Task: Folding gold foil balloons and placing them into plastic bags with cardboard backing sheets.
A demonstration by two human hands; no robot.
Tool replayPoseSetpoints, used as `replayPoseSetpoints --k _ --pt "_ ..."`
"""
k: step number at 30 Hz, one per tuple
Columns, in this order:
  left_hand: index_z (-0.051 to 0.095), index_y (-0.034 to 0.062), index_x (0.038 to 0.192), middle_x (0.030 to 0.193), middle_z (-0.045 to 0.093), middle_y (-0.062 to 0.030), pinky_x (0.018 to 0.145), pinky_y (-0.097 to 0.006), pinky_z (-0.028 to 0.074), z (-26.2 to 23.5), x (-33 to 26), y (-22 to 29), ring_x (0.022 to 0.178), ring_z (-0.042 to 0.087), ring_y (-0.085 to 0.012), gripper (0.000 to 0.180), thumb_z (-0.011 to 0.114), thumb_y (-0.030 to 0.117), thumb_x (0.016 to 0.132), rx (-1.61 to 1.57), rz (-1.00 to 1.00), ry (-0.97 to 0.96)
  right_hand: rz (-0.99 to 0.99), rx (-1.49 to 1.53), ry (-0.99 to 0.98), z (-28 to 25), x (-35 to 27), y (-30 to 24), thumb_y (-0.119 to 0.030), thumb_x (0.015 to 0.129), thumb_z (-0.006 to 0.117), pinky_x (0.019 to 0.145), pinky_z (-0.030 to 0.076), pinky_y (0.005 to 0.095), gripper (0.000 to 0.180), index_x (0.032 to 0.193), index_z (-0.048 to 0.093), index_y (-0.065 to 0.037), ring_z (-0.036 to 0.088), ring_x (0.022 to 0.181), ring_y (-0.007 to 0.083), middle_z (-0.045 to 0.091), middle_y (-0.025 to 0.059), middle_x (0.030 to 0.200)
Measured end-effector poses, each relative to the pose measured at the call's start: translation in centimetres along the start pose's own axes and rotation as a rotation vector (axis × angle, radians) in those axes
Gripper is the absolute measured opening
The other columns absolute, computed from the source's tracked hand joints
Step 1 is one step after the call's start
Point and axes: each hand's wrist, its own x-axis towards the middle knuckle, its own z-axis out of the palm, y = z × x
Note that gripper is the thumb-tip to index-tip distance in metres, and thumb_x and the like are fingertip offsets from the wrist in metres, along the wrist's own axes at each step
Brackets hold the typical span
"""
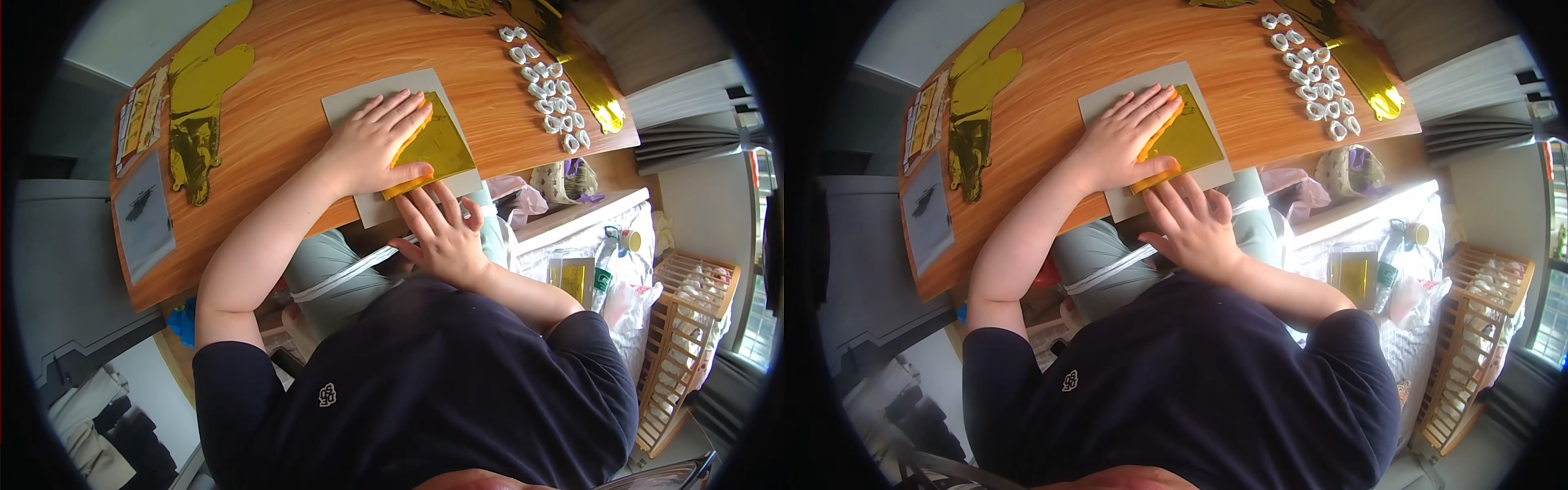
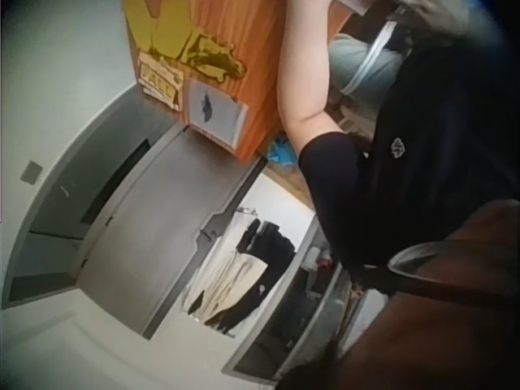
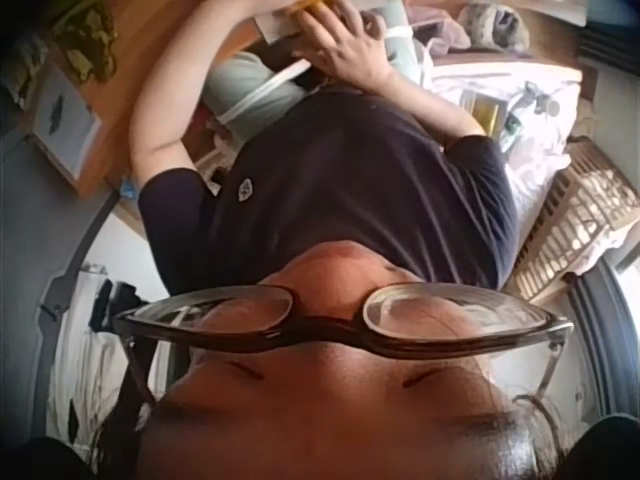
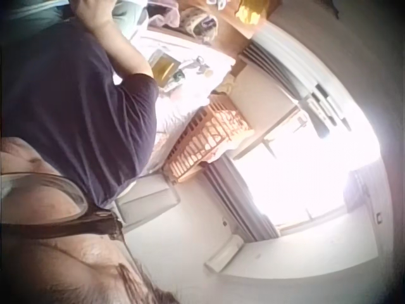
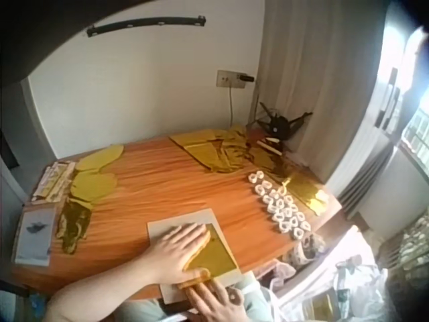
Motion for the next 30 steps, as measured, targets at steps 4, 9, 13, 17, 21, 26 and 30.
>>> replayPoseSetpoints --k 4,9,13,17,21,26,30 --pt "0.033 0.0087 0.156 0.162 0.032 -0.012 0.122 -0.048 0.022 0.1 -0.1 -0.1 0.15 0.028 -0.0302 0.088 0.047 0.07 0.093 0.008 -0.005 -0.004 -0.011 -0.034 0.038 0.0 0.4 -0.3 -0.059 0.08 0.068 0.095 0.032 0.0436 0.064 0.134 0.056 -0.025 0.048 0.128 0.0211 0.056 -0.0021 0.133" --pt "0.032 0.0089 0.156 0.163 0.03 -0.0123 0.123 -0.048 0.021 0.2 -0.2 -0.2 0.151 0.025 -0.0295 0.096 0.046 0.076 0.089 0.011 0.001 -0.013 0.069 0.035 -0.038 -0.4 1.0 -0.8 -0.056 0.088 0.064 0.107 0.023 0.0508 0.052 0.131 0.061 -0.027 0.048 0.126 0.0229 0.059 -0.0023 0.125" --pt "0.031 0.0091 0.156 0.163 0.029 -0.0126 0.123 -0.048 0.02 0.4 -0.1 -0.3 0.151 0.024 -0.0292 0.097 0.044 0.078 0.089 0.01 -0.004 -0.017 0.073 0.089 -0.032 -0.7 0.8 -0.5 -0.053 0.088 0.066 0.107 0.024 0.0518 0.05 0.131 0.062 -0.026 0.048 0.126 0.0228 0.059 -0.0019 0.124" --pt "0.031 0.0094 0.156 0.163 0.029 -0.0126 0.123 -0.048 0.019 0.6 -0.2 -0.3 0.152 0.024 -0.0291 0.099 0.043 0.08 0.088 0.008 -0.012 -0.021 0.056 0.141 -0.02 -1.3 1.0 -0.1 -0.047 0.084 0.071 0.105 0.025 0.0517 0.051 0.13 0.061 -0.025 0.048 0.125 0.0216 0.059 -0.0021 0.124" --pt "0.031 0.0091 0.157 0.163 0.029 -0.0131 0.123 -0.048 0.019 0.6 -0.2 -0.4 0.152 0.023 -0.0291 0.101 0.04 0.082 0.087 0.013 -0.013 -0.02 0.063 0.173 -0.006 -1.5 1.0 -0.3 -0.041 0.08 0.076 0.102 0.027 0.0511 0.055 0.13 0.061 -0.025 0.049 0.126 0.0208 0.058 -0.0011 0.123" --pt "0.031 0.0088 0.156 0.163 0.029 -0.0137 0.123 -0.048 0.019 0.8 -0.2 -0.5 0.152 0.023 -0.0294 0.104 0.039 0.084 0.086 0.008 -0.016 -0.015 0.067 0.168 -0.051 -0.5 0.1 -0.5 -0.044 0.087 0.07 0.109 0.021 0.0513 0.052 0.134 0.061 -0.023 0.044 0.134 0.0266 0.052 0.0044 0.137" --pt "0.031 0.0086 0.156 0.162 0.03 -0.0137 0.123 -0.048 0.019 0.8 -0.1 -0.5 0.152 0.024 -0.0296 0.104 0.038 0.085 0.085 0.011 -0.015 -0.01 0.063 0.166 0.075 1.1 -0.6 -1.0 -0.043 0.075 0.078 0.106 0.022 0.0496 0.065 0.133 0.06 -0.023 0.044 0.133 0.0229 0.048 0.0021 0.136"
